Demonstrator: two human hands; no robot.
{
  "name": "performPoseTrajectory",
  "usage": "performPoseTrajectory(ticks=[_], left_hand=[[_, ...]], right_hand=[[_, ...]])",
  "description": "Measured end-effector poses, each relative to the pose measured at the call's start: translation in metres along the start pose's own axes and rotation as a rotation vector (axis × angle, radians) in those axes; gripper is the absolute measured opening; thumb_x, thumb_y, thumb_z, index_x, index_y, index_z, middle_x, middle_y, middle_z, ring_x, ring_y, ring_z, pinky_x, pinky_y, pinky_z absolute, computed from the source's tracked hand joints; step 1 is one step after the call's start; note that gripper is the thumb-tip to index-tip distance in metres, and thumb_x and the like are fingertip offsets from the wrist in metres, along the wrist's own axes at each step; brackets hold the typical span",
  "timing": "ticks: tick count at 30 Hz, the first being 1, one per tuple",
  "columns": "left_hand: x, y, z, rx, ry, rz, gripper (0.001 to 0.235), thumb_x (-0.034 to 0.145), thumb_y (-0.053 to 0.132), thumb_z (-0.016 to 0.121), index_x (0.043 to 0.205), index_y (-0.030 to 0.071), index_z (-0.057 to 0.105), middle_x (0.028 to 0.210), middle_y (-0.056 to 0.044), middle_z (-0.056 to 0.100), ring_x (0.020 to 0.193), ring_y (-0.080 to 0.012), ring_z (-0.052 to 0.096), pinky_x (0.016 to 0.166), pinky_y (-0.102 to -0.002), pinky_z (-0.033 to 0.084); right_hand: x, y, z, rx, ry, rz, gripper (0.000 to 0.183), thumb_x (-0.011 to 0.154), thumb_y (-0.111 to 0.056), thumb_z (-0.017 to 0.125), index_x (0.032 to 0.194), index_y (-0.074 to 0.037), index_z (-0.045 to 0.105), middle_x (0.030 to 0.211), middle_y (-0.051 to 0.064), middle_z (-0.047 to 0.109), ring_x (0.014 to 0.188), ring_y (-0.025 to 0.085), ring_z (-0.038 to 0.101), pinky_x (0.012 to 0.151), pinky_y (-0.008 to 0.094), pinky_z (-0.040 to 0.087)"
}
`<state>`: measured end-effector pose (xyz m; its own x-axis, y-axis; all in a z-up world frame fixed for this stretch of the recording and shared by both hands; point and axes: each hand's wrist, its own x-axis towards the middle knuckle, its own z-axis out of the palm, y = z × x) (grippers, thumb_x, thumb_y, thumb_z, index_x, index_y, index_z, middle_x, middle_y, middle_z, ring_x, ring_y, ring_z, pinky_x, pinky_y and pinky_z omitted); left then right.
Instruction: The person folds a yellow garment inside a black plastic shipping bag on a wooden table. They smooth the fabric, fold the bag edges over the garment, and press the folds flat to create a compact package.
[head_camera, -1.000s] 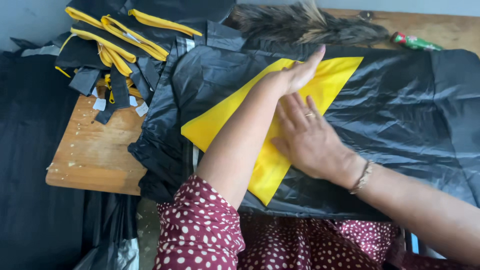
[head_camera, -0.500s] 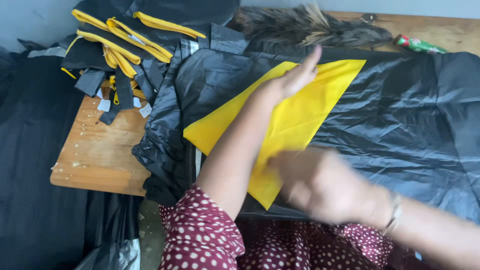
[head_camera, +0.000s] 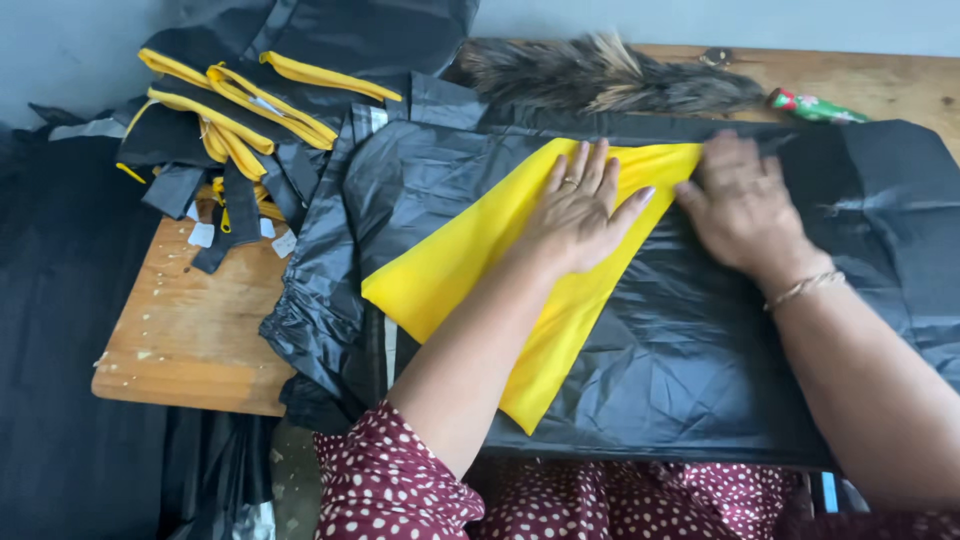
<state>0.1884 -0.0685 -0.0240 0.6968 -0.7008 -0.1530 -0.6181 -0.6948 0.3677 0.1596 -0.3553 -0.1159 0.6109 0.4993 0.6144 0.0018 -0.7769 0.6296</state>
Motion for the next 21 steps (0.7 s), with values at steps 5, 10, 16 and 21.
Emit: performPoseTrajectory(ticks=[5,10,16,21], left_hand=[[0.003,0.0,0.01,0.06,0.051,0.013,0.087,0.102,0.061,0.002,0.165,0.003,0.016,0.172,-0.023,-0.002,0.16,-0.0371,-0.006,0.128,-0.051,-0.008],[-0.003,0.011,0.004,0.15,0.023,-0.003,0.072,0.106,0.047,0.015,0.166,0.006,0.013,0.173,-0.022,-0.003,0.16,-0.0382,-0.007,0.129,-0.053,-0.005],[0.004,0.002,0.014,0.113,0.072,0.007,0.08,0.104,0.055,0.02,0.164,0.003,0.017,0.172,-0.023,-0.002,0.161,-0.0373,-0.006,0.129,-0.052,-0.008],[-0.006,0.006,0.005,0.087,0.102,-0.014,0.083,0.103,0.058,0.02,0.164,0.002,0.021,0.172,-0.023,0.001,0.16,-0.0389,-0.005,0.126,-0.054,-0.012]], right_hand=[[0.061,-0.016,-0.09,0.538,-0.641,0.452,0.081,0.109,-0.053,0.042,0.16,0.01,0.038,0.163,0.035,0.035,0.152,0.05,0.028,0.122,0.064,0.019],[0.102,-0.049,-0.135,1.062,-0.648,0.198,0.065,0.107,-0.043,0.038,0.163,-0.011,0.029,0.17,0.018,0.023,0.154,0.044,0.018,0.124,0.06,0.016],[0.057,-0.01,-0.056,0.725,-0.78,0.361,0.066,0.112,-0.047,0.031,0.163,-0.006,0.035,0.168,0.018,0.032,0.155,0.04,0.028,0.122,0.055,0.025],[0.024,0.039,-0.023,0.58,-0.978,0.664,0.087,0.106,-0.068,0.019,0.168,-0.007,0.011,0.173,0.017,0.008,0.159,0.037,0.005,0.128,0.056,0.008]])
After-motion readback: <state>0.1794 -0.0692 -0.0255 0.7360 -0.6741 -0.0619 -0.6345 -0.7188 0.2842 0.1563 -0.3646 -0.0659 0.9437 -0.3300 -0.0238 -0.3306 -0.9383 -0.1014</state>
